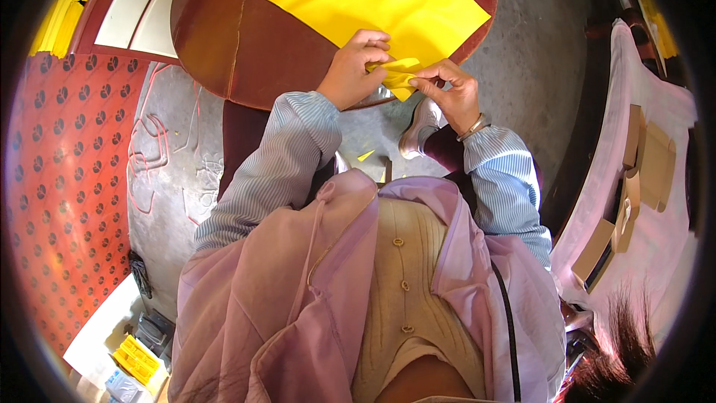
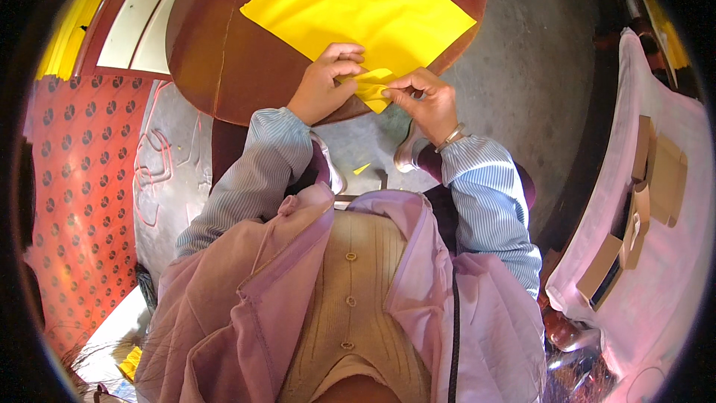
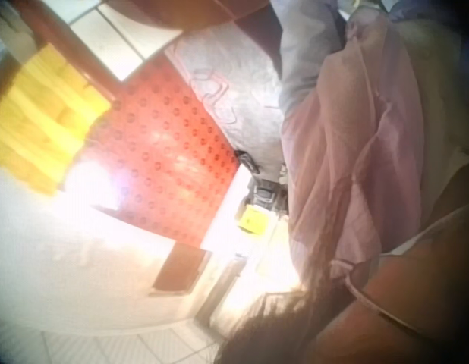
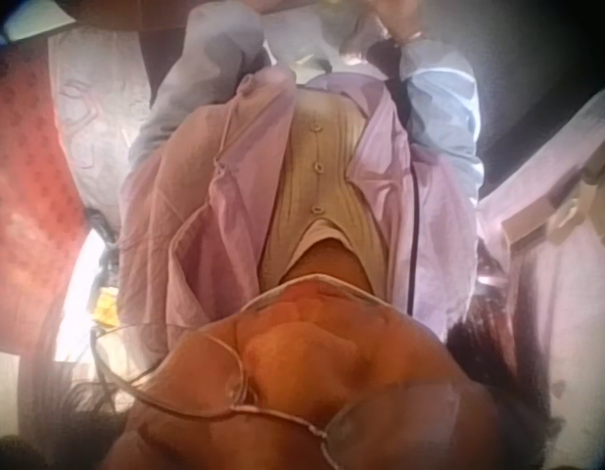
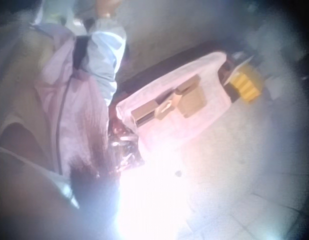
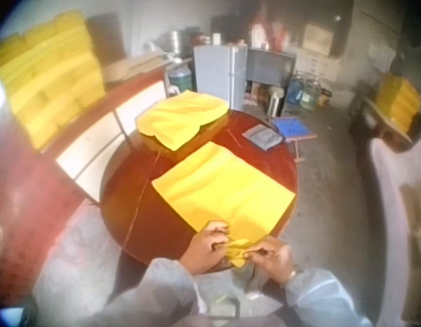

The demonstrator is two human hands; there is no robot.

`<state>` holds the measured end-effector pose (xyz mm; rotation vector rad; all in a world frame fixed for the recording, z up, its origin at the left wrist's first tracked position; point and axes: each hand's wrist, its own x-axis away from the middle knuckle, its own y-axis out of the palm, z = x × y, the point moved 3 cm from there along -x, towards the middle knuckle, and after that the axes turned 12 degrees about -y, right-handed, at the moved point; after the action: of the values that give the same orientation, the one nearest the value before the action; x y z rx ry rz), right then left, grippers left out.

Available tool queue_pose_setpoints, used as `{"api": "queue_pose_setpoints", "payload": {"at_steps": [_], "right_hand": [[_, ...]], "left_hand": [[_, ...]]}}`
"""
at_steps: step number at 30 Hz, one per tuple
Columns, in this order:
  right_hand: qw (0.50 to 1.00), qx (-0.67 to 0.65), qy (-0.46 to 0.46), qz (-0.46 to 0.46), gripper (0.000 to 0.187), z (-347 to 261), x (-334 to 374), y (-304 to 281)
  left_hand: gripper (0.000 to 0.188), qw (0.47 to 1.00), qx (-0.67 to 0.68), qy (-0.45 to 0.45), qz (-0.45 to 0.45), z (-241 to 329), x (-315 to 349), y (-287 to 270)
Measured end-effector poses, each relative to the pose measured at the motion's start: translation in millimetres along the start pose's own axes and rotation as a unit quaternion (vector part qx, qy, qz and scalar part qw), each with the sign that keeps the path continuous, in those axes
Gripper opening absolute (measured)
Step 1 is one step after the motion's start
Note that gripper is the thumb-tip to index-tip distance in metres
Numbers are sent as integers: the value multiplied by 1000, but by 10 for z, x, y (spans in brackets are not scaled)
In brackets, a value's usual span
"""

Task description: The person folds yellow paper sheets on a round table, ties them with string, and stacks them. The person also folds a single sheet in half and smooths the crease.

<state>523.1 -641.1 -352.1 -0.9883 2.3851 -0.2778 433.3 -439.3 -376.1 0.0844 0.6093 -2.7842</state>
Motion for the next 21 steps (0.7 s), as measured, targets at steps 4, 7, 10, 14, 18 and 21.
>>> {"api": "queue_pose_setpoints", "payload": {"at_steps": [4,7,10,14,18,21], "right_hand": [[1000,-4,7,8,12,3,-1,5],[1000,-1,11,12,12,11,11,6],[1000,4,11,12,13,25,9,9],[999,3,-9,32,15,16,-2,28],[999,25,-18,28,15,-18,19,27],[999,31,-38,11,13,-31,30,23]], "left_hand": [[23,999,-8,-7,-40,14,16,-19],[23,999,4,5,-49,18,1,-37],[21,999,4,15,-43,11,-9,-33],[18,1000,2,-6,2,-4,5,27],[19,999,-5,-11,39,-8,12,65],[19,999,0,-23,37,-17,5,64]]}}
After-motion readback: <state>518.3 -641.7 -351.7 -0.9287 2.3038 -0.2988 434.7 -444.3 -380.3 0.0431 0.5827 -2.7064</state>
